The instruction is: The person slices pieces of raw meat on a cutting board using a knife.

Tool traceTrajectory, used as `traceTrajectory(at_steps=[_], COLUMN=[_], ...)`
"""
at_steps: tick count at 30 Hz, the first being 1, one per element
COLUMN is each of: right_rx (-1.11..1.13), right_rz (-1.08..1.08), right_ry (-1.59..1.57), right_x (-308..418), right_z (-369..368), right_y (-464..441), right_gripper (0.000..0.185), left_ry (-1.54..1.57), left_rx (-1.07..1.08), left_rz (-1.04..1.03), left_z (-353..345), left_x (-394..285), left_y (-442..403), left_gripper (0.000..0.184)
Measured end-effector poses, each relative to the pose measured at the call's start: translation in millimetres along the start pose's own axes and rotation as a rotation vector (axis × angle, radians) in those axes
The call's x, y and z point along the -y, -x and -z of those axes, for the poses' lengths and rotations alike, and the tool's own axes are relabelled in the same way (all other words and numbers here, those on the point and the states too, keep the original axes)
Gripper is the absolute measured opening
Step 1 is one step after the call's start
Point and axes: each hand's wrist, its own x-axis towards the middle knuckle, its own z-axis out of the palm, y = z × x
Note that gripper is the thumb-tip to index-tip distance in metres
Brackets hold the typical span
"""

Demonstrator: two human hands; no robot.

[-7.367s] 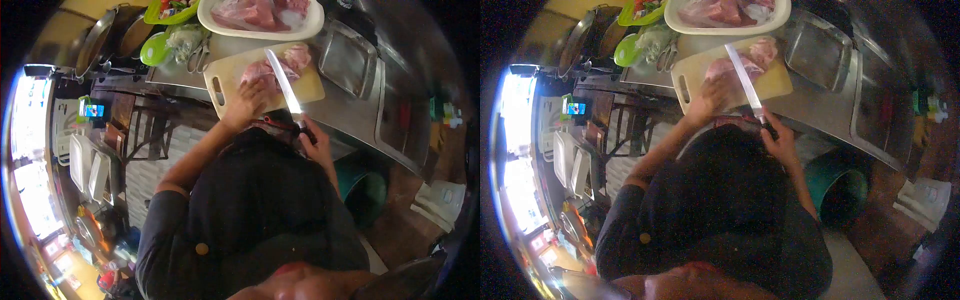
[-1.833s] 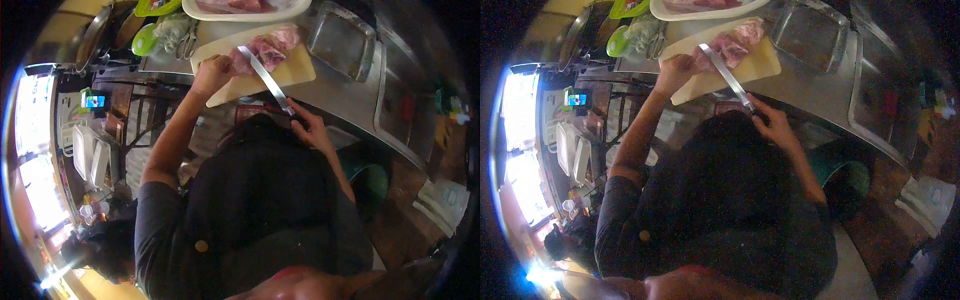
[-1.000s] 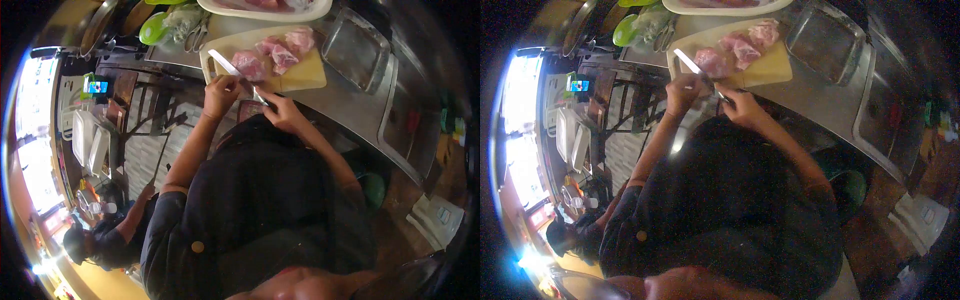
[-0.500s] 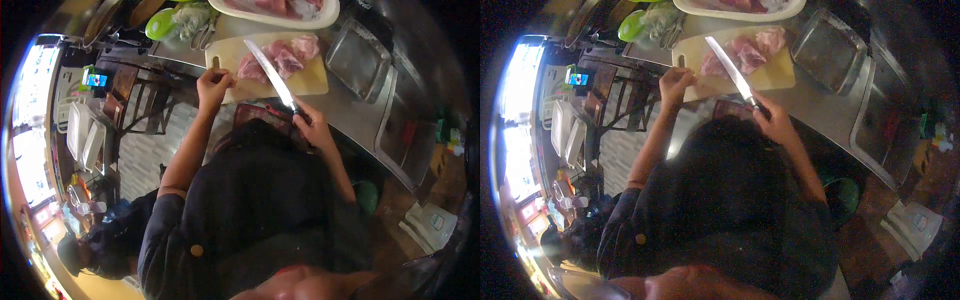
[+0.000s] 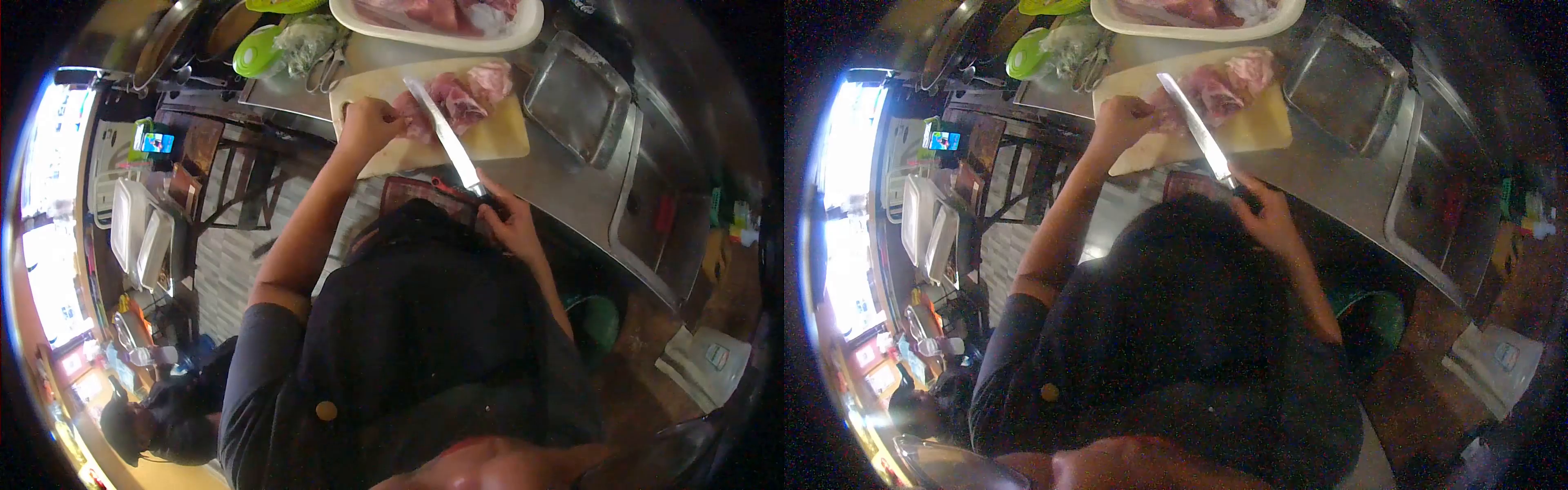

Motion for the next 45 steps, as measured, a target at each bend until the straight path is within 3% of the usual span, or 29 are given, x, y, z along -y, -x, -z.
traceTrajectory(at_steps=[4,6,9,11,17,20,25,29,32,35,37,39,45], right_rx=[0.062,0.078,0.064,0.075,0.120,0.180,0.201,0.148,0.219,0.203,0.098,0.087,0.132], right_rz=[-0.296,-0.326,-0.177,-0.195,-0.004,-0.189,-0.101,0.147,-0.025,0.077,0.288,0.292,-0.029], right_ry=[-0.118,-0.121,-0.087,-0.079,0.092,0.114,0.091,0.152,0.106,0.173,0.095,0.028,-0.053], right_x=[15,16,8,13,15,25,26,15,27,21,7,-3,17], right_z=[-1,-2,-5,-5,-3,-1,-2,-18,-31,-55,-73,-76,-42], right_y=[1,2,3,3,2,3,2,-16,-34,-60,-81,-84,-52], right_gripper=[0.049,0.050,0.051,0.052,0.054,0.054,0.055,0.054,0.053,0.052,0.052,0.052,0.049], left_ry=[0.039,0.041,0.103,0.150,0.293,0.297,0.356,0.318,0.319,0.324,0.260,0.268,0.491], left_rx=[0.016,0.017,-0.052,-0.107,-0.133,-0.120,-0.156,-0.165,-0.189,-0.205,-0.232,-0.267,-0.302], left_rz=[0.060,0.059,-0.009,-0.024,0.102,0.084,0.140,0.153,0.140,0.213,0.185,0.178,0.235], left_z=[-3,-4,-7,-3,2,5,3,4,2,2,1,1,-5], left_x=[-4,-2,7,8,6,5,10,16,24,9,5,6,36], left_y=[-1,-5,-3,4,16,21,27,35,39,48,55,58,63], left_gripper=[0.026,0.028,0.029,0.027,0.019,0.020,0.017,0.015,0.016,0.015,0.014,0.015,0.017])
